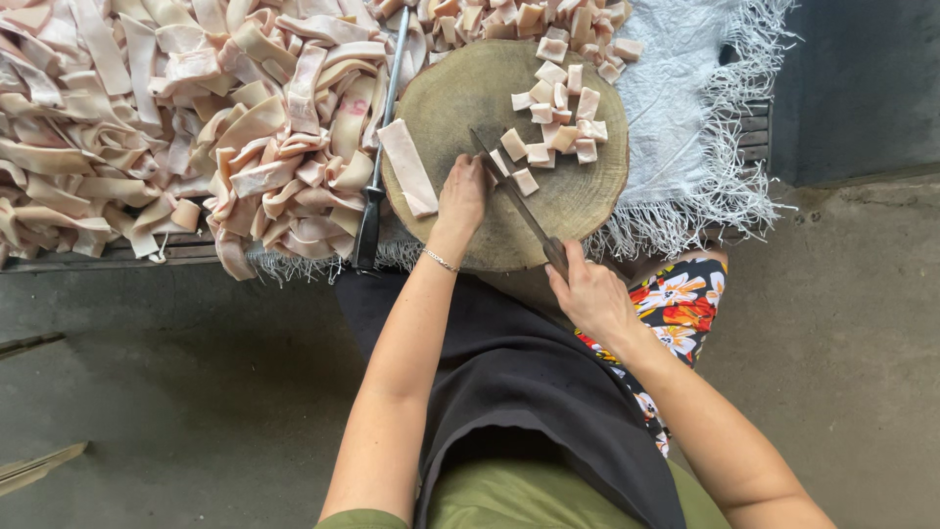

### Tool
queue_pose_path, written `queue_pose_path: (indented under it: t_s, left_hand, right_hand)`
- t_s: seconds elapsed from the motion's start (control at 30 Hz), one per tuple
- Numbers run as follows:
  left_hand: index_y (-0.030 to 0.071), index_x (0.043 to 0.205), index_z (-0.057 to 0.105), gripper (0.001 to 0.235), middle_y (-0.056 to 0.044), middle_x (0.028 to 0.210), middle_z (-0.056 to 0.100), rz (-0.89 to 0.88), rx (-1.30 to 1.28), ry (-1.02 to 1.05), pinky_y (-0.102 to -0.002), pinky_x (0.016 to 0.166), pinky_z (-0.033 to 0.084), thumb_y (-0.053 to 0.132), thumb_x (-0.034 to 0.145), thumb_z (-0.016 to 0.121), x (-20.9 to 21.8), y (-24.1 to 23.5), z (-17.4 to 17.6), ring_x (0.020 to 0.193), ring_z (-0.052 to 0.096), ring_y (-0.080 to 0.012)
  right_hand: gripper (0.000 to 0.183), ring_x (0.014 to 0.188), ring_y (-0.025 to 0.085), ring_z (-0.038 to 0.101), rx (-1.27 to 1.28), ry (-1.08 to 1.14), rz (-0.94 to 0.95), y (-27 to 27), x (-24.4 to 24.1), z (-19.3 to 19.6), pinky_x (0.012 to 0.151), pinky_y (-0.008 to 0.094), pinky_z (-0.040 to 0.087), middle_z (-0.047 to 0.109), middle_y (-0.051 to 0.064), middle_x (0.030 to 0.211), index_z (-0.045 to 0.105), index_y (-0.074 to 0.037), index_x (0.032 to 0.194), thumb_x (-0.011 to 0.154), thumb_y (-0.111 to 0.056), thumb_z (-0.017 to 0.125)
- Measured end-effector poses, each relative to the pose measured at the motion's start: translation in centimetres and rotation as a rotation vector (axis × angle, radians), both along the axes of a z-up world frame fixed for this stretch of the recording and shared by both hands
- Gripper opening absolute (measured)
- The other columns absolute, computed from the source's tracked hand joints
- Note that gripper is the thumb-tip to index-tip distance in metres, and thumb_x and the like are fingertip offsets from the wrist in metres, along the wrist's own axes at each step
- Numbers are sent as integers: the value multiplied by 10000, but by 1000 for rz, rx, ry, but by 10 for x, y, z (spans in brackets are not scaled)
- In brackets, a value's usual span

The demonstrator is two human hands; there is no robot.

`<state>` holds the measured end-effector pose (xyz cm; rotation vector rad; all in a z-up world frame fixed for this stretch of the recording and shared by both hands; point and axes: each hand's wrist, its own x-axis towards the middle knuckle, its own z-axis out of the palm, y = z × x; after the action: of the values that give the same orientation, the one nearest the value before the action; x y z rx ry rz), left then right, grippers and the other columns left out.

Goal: The person uses a large knife to cut strips of raw pork belly into small cubes on a round wooden cutting board. The cut pieces are pushed aside to form a growing pile while more strips are taken from a nearby stack.

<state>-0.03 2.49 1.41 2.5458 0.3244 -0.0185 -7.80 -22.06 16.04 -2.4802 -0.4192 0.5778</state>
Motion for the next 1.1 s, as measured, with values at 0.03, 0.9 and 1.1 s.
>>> queue_pose_path:
  t_s: [0.03,0.9,1.1]
  left_hand:
    - [-9,1219,630,247,-213,1118,615,-5,1,3,-458,935,540,106,1013,555,0,1,0,1063,661,-387]
    - [-79,1196,630,412,-267,1145,586,-23,-65,-123,-470,962,524,25,805,706,-13,0,21,1117,615,-440]
    - [-22,1478,374,813,-261,1474,431,134,-557,-140,-368,943,540,-14,740,715,-14,-4,40,1163,603,-332]
  right_hand:
    - [435,769,538,677,-13,17,7,-2,-1,0,723,621,529,692,318,769,446,-65,1318,994,-322,579]
    - [468,847,550,673,118,-15,54,66,116,-48,761,614,528,689,346,853,447,-22,1282,1005,-361,611]
    - [398,778,522,686,269,-166,-9,29,89,6,654,596,518,698,303,813,465,-38,1292,1024,-300,600]
